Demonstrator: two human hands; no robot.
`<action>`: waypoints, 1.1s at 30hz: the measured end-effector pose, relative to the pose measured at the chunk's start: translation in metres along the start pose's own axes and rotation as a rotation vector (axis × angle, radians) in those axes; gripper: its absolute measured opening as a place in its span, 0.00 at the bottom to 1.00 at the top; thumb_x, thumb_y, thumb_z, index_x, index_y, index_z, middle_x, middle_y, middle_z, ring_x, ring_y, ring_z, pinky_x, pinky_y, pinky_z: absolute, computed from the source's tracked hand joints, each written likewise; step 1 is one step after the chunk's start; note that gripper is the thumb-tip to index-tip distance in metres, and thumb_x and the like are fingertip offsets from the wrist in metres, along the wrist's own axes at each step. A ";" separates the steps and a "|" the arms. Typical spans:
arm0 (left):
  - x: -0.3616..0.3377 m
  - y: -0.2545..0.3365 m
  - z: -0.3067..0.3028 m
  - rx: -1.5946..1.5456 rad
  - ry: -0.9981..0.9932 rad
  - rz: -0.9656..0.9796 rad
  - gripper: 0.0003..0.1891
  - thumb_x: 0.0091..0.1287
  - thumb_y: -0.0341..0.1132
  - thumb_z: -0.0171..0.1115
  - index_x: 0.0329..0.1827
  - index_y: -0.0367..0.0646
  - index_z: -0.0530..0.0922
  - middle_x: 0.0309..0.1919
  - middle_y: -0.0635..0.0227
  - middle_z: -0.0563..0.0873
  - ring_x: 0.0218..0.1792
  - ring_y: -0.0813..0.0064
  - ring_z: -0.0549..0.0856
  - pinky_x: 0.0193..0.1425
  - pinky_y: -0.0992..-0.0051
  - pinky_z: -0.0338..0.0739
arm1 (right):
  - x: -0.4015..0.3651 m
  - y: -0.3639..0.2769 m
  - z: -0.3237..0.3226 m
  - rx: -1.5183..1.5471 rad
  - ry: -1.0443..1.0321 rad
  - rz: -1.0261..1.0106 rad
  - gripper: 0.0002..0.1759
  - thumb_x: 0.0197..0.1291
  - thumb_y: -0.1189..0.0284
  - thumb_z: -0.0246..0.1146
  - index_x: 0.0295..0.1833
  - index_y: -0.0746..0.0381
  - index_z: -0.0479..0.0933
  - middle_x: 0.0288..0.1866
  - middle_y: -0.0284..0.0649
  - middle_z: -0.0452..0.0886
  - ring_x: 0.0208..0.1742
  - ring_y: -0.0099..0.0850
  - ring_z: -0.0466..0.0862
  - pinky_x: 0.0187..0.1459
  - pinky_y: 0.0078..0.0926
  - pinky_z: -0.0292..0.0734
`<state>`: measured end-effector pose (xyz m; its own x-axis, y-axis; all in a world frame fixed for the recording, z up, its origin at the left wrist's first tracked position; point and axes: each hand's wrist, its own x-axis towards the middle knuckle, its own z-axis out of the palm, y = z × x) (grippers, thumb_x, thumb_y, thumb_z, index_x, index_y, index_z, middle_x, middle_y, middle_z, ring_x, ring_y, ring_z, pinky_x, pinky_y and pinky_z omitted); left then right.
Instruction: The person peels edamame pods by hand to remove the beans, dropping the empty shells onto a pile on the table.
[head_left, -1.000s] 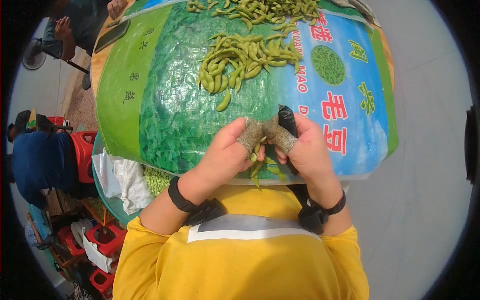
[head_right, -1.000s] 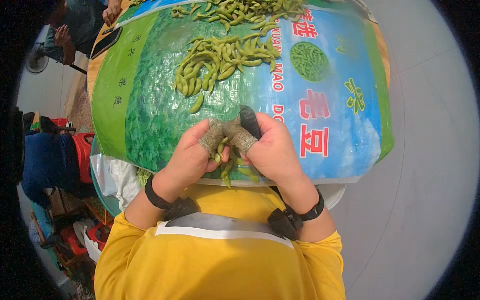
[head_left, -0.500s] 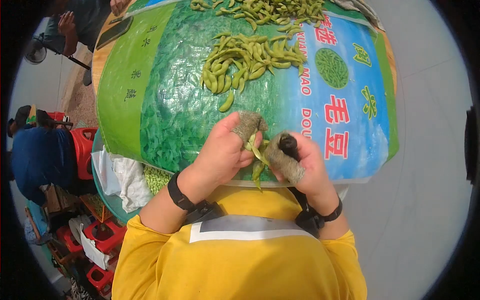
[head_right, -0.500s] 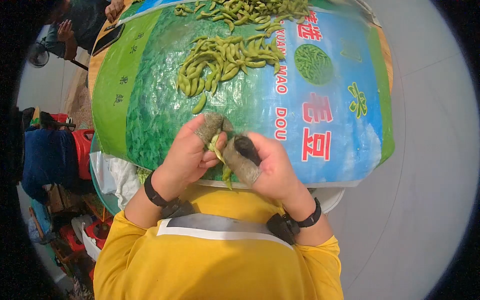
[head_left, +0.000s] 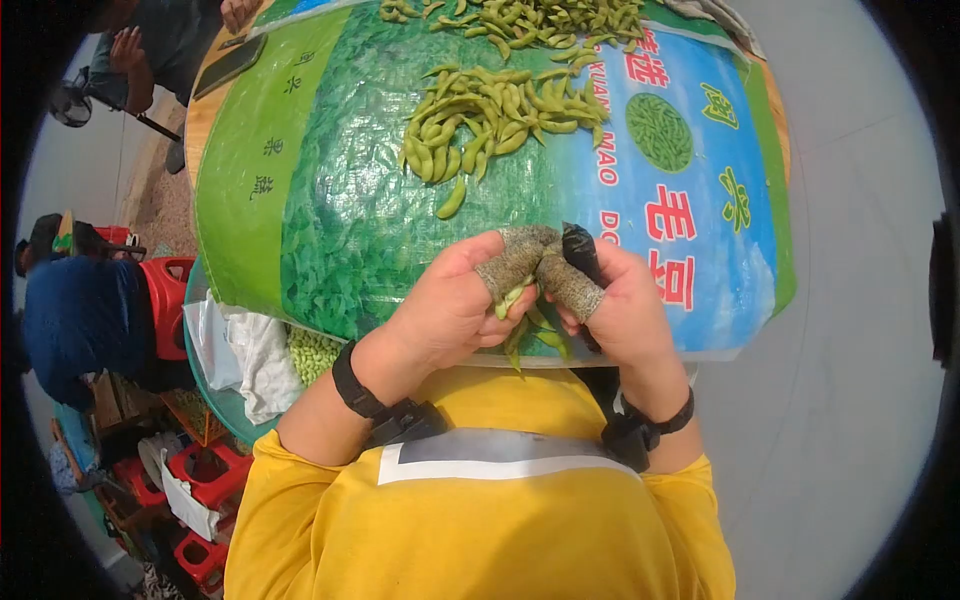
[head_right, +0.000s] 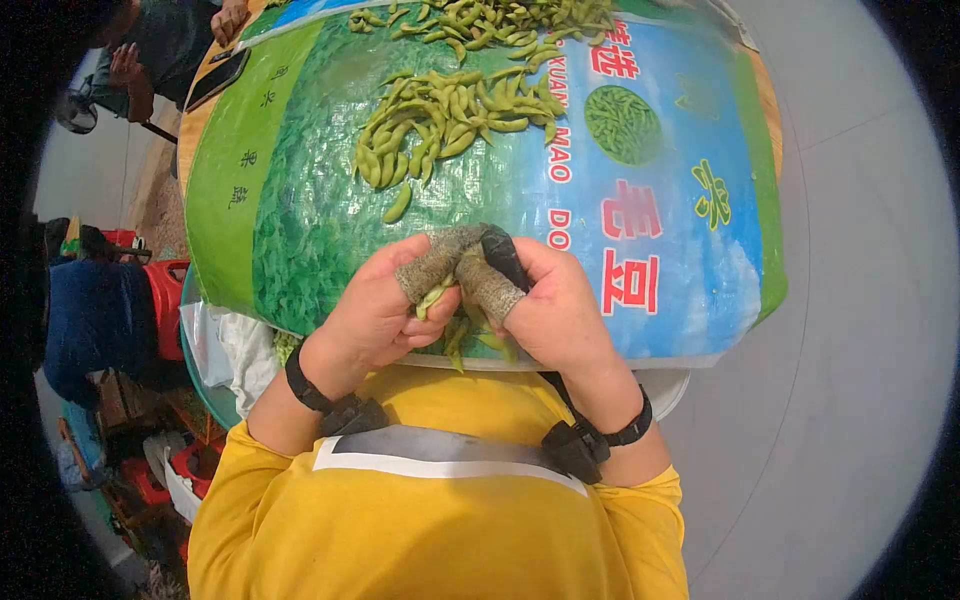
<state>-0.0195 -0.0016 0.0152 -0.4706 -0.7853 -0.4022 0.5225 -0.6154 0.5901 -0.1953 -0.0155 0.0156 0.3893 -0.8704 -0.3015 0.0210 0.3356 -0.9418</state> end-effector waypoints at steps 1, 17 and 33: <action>-0.001 0.000 -0.001 -0.001 0.014 -0.002 0.10 0.69 0.33 0.51 0.51 0.43 0.72 0.23 0.73 0.76 0.13 0.89 0.62 0.14 0.86 0.50 | 0.000 -0.002 0.001 -0.040 0.028 -0.025 0.10 0.60 0.70 0.64 0.43 0.64 0.78 0.24 0.27 0.76 0.22 0.13 0.71 0.22 0.13 0.65; 0.005 -0.011 -0.011 0.042 0.019 0.123 0.05 0.67 0.35 0.58 0.39 0.45 0.73 0.22 0.74 0.75 0.13 0.90 0.62 0.15 0.86 0.50 | 0.003 0.002 0.007 -0.002 0.141 -0.123 0.08 0.58 0.75 0.64 0.43 0.65 0.79 0.25 0.26 0.77 0.23 0.12 0.71 0.24 0.14 0.66; -0.002 -0.004 -0.021 -0.192 -0.061 -0.041 0.08 0.68 0.30 0.45 0.44 0.40 0.72 0.27 0.68 0.75 0.14 0.89 0.60 0.14 0.88 0.52 | 0.010 -0.006 0.014 -0.092 0.225 -0.318 0.07 0.59 0.76 0.63 0.42 0.67 0.79 0.34 0.29 0.81 0.35 0.14 0.76 0.35 0.15 0.73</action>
<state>-0.0058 0.0009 -0.0005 -0.5335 -0.7572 -0.3769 0.6253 -0.6531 0.4271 -0.1789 -0.0213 0.0201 0.1651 -0.9862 -0.0086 0.0213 0.0123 -0.9997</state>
